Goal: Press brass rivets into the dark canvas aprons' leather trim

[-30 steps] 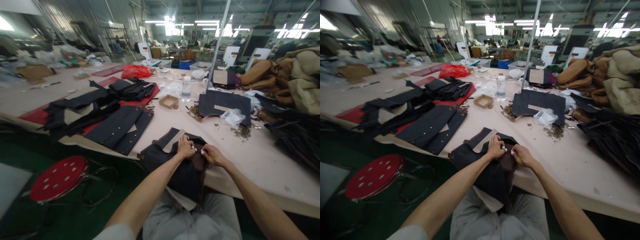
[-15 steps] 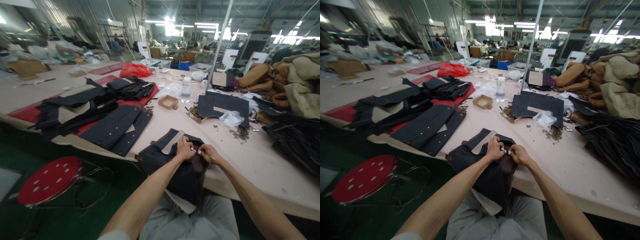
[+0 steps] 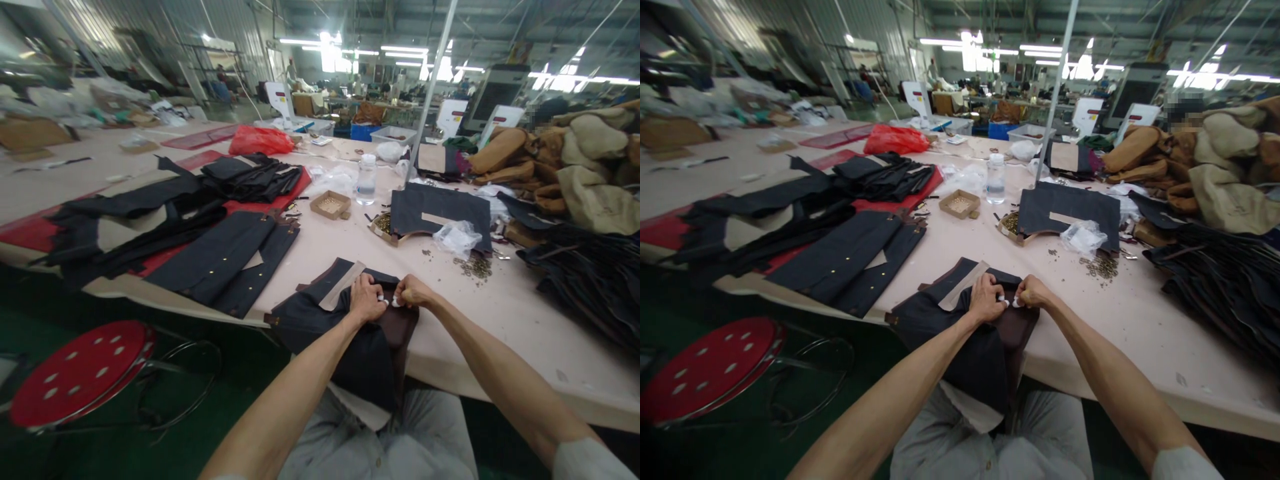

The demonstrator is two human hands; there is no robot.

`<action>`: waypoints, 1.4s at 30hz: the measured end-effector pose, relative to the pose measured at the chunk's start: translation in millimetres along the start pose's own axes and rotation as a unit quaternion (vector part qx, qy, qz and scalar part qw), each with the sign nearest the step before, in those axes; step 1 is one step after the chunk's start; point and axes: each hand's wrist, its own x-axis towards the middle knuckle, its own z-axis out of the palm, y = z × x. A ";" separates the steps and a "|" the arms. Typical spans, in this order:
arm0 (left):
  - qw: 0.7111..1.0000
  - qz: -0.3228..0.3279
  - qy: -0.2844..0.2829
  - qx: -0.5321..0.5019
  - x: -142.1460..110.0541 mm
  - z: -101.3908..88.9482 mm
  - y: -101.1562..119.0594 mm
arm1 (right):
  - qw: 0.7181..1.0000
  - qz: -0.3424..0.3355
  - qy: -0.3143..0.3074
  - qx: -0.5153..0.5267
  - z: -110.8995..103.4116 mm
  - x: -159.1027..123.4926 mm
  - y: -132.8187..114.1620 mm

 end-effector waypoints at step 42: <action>0.969 0.096 0.190 -0.122 16.9 12.3 -11.1 | 0.847 0.293 0.440 -0.052 -174.8 31.7 150.7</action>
